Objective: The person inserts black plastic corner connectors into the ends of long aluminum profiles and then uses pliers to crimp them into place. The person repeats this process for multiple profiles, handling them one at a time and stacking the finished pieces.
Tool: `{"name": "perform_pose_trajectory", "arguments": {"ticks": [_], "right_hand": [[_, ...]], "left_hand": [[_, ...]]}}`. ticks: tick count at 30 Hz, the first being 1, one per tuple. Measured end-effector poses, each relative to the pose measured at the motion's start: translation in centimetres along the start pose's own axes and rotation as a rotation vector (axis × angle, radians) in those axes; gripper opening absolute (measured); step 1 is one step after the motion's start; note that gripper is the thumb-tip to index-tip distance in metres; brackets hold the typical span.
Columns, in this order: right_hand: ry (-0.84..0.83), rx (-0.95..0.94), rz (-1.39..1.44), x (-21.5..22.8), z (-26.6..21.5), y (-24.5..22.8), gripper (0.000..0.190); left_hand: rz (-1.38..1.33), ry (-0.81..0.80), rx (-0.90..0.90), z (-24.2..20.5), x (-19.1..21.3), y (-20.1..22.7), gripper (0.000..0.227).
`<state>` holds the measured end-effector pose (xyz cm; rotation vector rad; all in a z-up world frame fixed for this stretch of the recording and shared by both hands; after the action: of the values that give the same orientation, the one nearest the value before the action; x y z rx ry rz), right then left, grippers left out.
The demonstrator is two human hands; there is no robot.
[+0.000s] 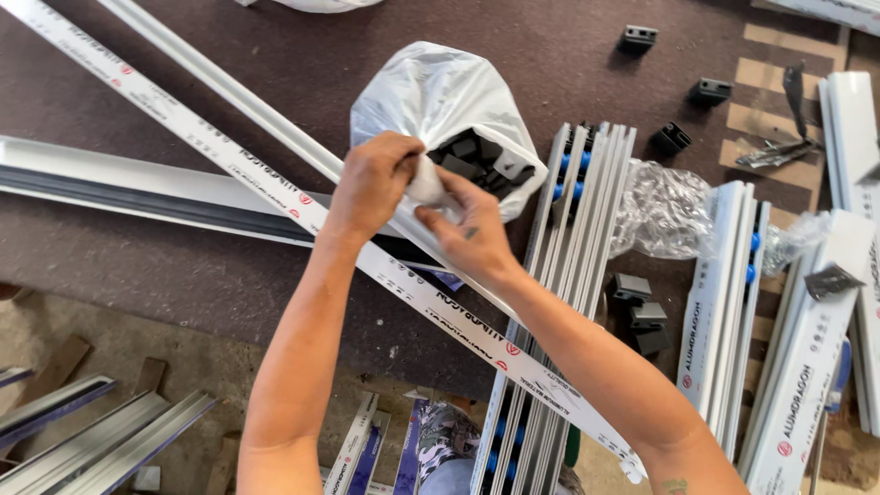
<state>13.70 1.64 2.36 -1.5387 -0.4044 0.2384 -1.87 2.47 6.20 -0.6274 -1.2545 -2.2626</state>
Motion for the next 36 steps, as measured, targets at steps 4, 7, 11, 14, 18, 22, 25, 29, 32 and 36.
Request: {"name": "perform_pose_trajectory", "arguments": {"ticks": [4,7,11,14,18,22,25,29,32,36], "right_hand": [[0.095,0.111,-0.261,-0.7,-1.5,-1.1,0.056],[0.102,0.004,-0.153,-0.7,-1.2,-0.1,0.045],[0.072,-0.292,0.242,-0.7,0.2,2.7,0.028],[0.062,-0.373,0.301,-0.7,1.0,3.6,0.028],[0.033,-0.394,0.495,-1.1,1.8,4.0,0.030],[0.116,-0.397,0.395,-0.9,2.4,4.5,0.023],[0.166,-0.305,0.296,-0.7,3.0,4.6,0.017],[0.215,-0.215,0.204,-0.5,2.9,4.9,0.013],[0.242,-0.178,0.175,0.0,2.6,5.0,0.013],[0.270,-0.109,0.138,0.1,2.4,4.4,0.012]], "left_hand": [[-0.099,0.111,0.074,-0.7,-0.1,-1.1,0.016],[-0.164,0.121,0.111,-1.1,-0.3,-1.8,0.011],[-0.321,0.126,0.215,-1.8,-1.1,-2.7,0.006],[-0.411,0.160,0.235,-2.1,-1.7,-3.0,0.007],[-0.465,0.161,0.292,-2.5,-1.6,-3.6,0.007],[-0.461,0.151,0.218,-2.4,-1.4,-3.0,0.011],[-0.356,0.169,0.225,-2.1,-1.0,-2.6,0.012],[-0.194,0.154,0.189,-1.6,-0.5,-1.3,0.012],[-0.054,0.162,0.148,-1.7,0.4,0.1,0.011],[0.042,0.100,0.084,-2.0,0.4,1.8,0.013]]}}
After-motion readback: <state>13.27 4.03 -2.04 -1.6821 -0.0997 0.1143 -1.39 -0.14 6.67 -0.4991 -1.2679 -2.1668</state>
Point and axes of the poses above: each hand's wrist, its own z-axis towards the middle knuckle, its own x-axis out of the back of the hand, y = z × x, the point moved 5 cm from there along z, towards the middle knuckle, and after that the axes turned 11 degrees about -x, right-handed, at the moved point
